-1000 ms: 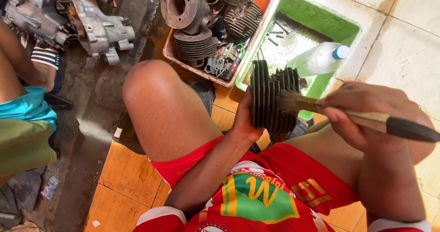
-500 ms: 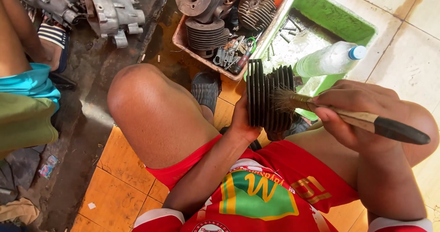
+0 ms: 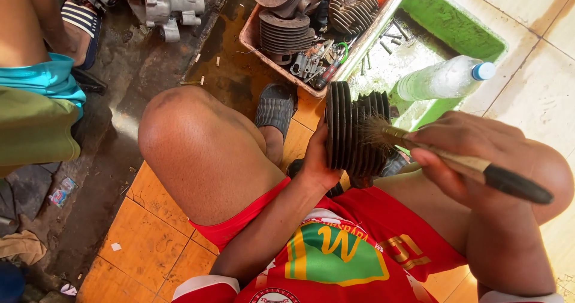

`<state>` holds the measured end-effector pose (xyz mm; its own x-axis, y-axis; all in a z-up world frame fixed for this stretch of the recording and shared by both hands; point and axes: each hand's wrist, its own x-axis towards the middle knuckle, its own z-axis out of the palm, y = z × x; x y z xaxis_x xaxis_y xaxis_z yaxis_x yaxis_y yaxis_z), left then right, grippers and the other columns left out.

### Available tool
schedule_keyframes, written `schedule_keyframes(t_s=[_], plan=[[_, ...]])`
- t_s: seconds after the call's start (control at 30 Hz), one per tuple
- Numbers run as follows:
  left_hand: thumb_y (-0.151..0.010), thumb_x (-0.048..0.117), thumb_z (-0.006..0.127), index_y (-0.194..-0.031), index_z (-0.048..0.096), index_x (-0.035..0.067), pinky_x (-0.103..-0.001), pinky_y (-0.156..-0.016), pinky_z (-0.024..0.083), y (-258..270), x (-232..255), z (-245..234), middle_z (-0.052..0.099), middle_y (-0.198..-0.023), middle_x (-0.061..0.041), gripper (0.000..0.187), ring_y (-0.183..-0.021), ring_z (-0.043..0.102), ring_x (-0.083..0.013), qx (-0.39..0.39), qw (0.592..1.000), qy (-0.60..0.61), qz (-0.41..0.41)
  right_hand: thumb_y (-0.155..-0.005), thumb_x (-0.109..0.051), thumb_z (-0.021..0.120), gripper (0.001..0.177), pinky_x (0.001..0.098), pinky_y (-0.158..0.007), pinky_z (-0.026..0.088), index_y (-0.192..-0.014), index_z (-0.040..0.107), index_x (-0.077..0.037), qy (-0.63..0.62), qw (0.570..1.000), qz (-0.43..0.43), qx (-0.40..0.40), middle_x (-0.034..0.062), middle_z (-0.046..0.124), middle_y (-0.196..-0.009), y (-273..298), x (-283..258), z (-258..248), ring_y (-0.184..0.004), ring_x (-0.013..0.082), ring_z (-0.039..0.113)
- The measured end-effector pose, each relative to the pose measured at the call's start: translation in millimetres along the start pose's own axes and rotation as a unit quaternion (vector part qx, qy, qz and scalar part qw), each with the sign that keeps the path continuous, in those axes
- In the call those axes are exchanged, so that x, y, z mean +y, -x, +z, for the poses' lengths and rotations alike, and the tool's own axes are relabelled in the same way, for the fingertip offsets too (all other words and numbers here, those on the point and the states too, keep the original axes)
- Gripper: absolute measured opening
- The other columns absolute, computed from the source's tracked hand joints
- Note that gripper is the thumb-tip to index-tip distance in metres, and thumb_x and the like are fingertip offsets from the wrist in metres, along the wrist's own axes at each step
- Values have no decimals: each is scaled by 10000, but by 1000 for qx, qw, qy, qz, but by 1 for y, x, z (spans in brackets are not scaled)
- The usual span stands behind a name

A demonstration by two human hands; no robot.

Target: Cleaning motorcycle engine cylinders and heads using a brush and solvent in a plastic tray

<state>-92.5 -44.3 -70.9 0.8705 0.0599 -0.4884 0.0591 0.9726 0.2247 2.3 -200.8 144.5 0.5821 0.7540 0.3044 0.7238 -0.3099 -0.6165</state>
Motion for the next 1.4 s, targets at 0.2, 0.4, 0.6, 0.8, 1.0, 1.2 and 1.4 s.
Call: schedule_keyframes(t_s=[0.2,0.4,0.6,0.8,1.0,1.2,1.4], plan=[[-1078,243,499,-1273,639,163,-216,-722,439,12,0,-12,659,-1020,56,253,-850,584,-30,19,999,29,-12,-784,-99,799,126,263,-526,492,-834,685,-83,-48,997,-43,-47,13,726,-737,2,-15,8,-534,120,595],[-1056,198,497,-1325,603,129,-231,-778,437,10,5,-11,656,-1083,10,297,-902,576,-60,-21,1000,-5,21,-805,-28,806,180,293,-560,454,-894,667,45,-38,999,20,17,116,693,-759,13,-27,17,-568,187,568],[-1066,230,493,-1349,603,160,-233,-776,428,8,7,-3,654,-1085,33,312,-905,579,-50,-17,1000,-24,-5,-763,-80,806,181,279,-550,472,-845,657,-17,-62,998,6,-8,97,711,-772,15,-18,11,-569,183,598],[-1038,204,505,-1342,605,152,-237,-780,447,18,3,16,666,-1110,20,324,-926,600,-61,-1,1000,-12,-24,-810,-16,776,153,303,-553,525,-861,641,34,-38,999,0,-6,148,723,-792,8,-13,-9,-620,226,679],[-1031,228,485,-1163,618,150,-306,-793,420,12,28,64,649,-1076,-12,203,-922,563,-116,30,996,-76,-47,-876,37,689,181,309,-543,451,-985,609,156,-40,999,10,24,221,659,-811,7,3,-35,-596,227,572],[-1003,223,491,-1129,626,102,-324,-790,405,-10,59,108,645,-1047,-47,220,-893,544,-147,-11,993,-113,-33,-963,-133,518,301,334,-718,492,-1085,541,141,-73,995,-23,71,279,631,-1025,15,34,-41,-732,251,593],[-979,193,505,-1197,637,103,-318,-785,442,-33,51,80,673,-1068,-55,270,-891,589,-146,6,994,-102,-48,-912,12,639,192,345,-621,533,-978,552,170,-71,989,-107,79,247,646,-798,-12,48,-31,-627,257,614]])
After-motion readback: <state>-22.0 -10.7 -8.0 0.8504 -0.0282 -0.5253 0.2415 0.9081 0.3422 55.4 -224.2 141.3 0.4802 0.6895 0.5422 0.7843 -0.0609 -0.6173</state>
